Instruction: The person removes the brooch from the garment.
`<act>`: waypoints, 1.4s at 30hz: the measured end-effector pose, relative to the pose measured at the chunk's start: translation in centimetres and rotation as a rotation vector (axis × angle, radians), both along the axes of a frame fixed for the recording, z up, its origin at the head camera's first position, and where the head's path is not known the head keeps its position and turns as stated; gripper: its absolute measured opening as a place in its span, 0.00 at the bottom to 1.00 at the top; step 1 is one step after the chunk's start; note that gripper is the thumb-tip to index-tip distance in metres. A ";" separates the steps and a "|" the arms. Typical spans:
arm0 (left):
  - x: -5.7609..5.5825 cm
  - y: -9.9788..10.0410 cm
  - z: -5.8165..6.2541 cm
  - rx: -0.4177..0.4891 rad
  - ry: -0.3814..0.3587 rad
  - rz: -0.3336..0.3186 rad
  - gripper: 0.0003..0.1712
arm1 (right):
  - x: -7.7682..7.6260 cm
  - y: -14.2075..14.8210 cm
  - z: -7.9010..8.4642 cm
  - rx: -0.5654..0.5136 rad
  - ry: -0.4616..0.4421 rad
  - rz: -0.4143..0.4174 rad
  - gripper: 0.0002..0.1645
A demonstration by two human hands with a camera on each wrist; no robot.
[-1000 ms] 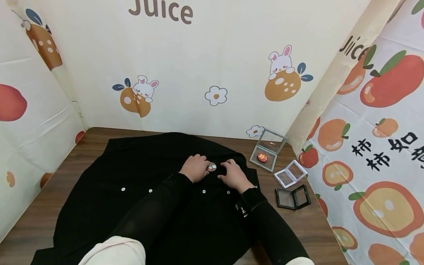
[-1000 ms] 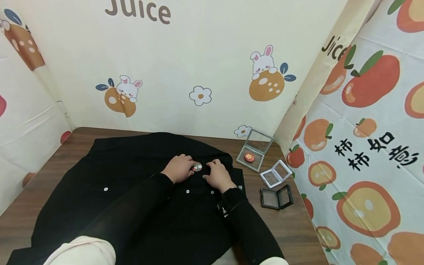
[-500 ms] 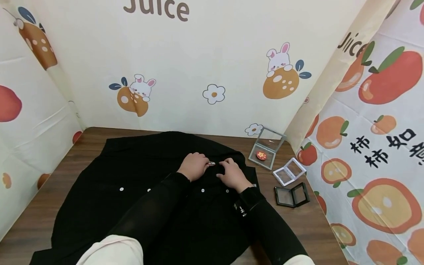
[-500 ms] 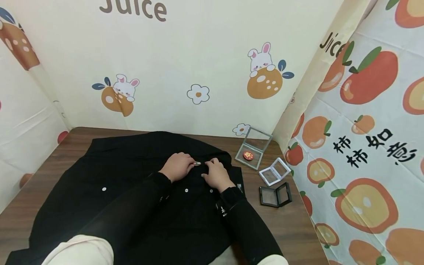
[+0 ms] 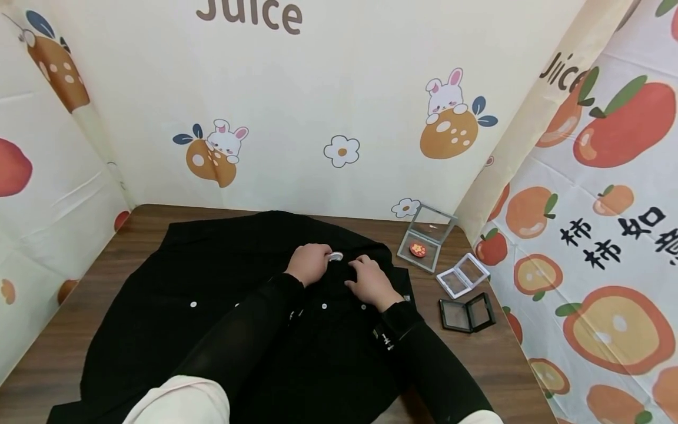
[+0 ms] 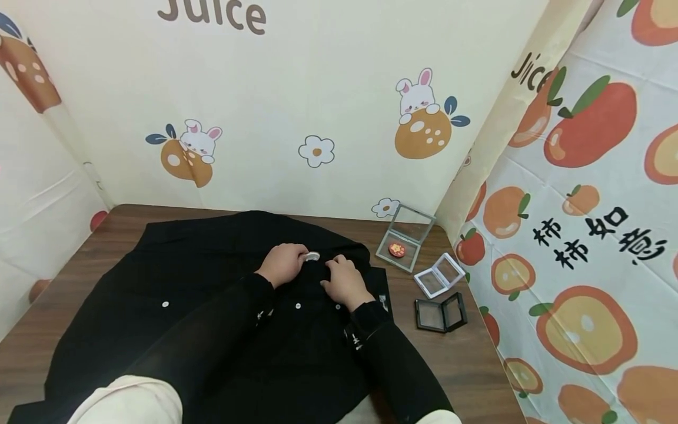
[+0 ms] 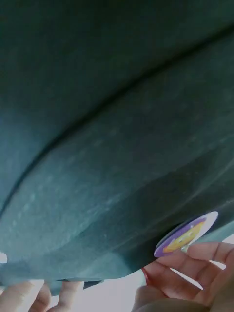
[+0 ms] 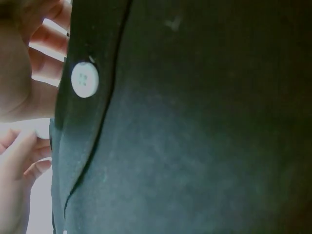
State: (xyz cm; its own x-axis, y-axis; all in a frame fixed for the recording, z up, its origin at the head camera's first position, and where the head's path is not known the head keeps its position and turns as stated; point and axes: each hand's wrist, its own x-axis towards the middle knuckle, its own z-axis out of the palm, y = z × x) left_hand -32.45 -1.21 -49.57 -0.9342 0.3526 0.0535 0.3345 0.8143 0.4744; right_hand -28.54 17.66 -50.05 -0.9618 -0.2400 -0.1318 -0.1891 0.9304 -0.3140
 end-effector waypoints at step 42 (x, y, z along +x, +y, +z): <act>-1.0 -1.5 -1.6 -0.302 -0.167 -0.165 0.44 | 0.1 -1.5 -0.1 0.216 0.021 0.113 0.35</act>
